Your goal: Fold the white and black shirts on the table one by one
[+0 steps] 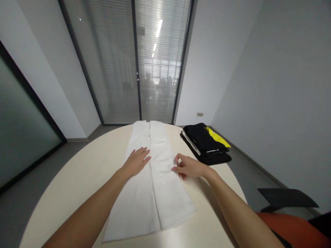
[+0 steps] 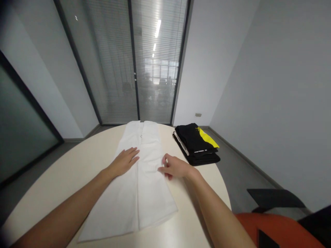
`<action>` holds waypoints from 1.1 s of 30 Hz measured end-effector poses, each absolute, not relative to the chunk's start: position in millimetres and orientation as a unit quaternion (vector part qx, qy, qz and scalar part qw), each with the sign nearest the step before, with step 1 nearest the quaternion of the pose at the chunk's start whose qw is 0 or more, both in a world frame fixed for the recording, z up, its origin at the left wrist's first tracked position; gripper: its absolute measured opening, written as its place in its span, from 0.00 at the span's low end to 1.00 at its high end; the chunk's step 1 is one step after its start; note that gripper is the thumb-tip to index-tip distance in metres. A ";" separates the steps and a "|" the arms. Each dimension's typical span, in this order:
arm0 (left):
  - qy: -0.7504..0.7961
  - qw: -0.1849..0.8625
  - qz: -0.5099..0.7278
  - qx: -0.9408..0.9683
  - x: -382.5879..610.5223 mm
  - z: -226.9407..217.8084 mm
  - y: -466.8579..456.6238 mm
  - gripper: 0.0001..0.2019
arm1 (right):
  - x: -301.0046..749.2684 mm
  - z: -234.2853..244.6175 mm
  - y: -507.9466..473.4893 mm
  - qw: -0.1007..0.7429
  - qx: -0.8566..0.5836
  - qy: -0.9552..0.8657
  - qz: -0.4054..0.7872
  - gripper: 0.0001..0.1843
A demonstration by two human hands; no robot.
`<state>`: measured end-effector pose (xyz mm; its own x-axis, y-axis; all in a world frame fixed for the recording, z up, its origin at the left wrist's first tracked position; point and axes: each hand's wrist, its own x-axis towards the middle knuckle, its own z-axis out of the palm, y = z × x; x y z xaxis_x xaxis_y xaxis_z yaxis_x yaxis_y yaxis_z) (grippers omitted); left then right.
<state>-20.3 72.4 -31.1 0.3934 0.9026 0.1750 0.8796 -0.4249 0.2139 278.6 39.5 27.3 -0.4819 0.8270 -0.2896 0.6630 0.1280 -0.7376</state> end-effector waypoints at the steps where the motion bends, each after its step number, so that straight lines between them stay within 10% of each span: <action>1: 0.525 0.042 0.136 0.839 -20.3 -30.3 69.0 0.26 | 281.9 31.1 37.4 0.059 -0.483 -0.729 0.482 0.25; 11: 0.481 0.063 0.124 0.866 -23.8 -29.4 53.5 0.28 | 273.9 61.0 20.2 -0.183 -0.380 -0.688 0.591 0.36; 21: 0.420 0.061 0.177 0.888 -24.9 -30.2 53.5 0.20 | 254.0 50.3 13.3 0.022 -0.348 -0.841 0.414 0.20; 33: 0.379 0.082 0.207 0.898 -26.2 -27.9 53.2 0.14 | 215.4 30.3 -1.5 0.047 -0.243 -0.943 0.222 0.16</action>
<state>-26.2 53.2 -27.9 0.6273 0.7150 0.3087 0.6469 -0.6991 0.3047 215.4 -1.5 30.3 -0.8779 0.4785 -0.0184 0.4367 0.7841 -0.4410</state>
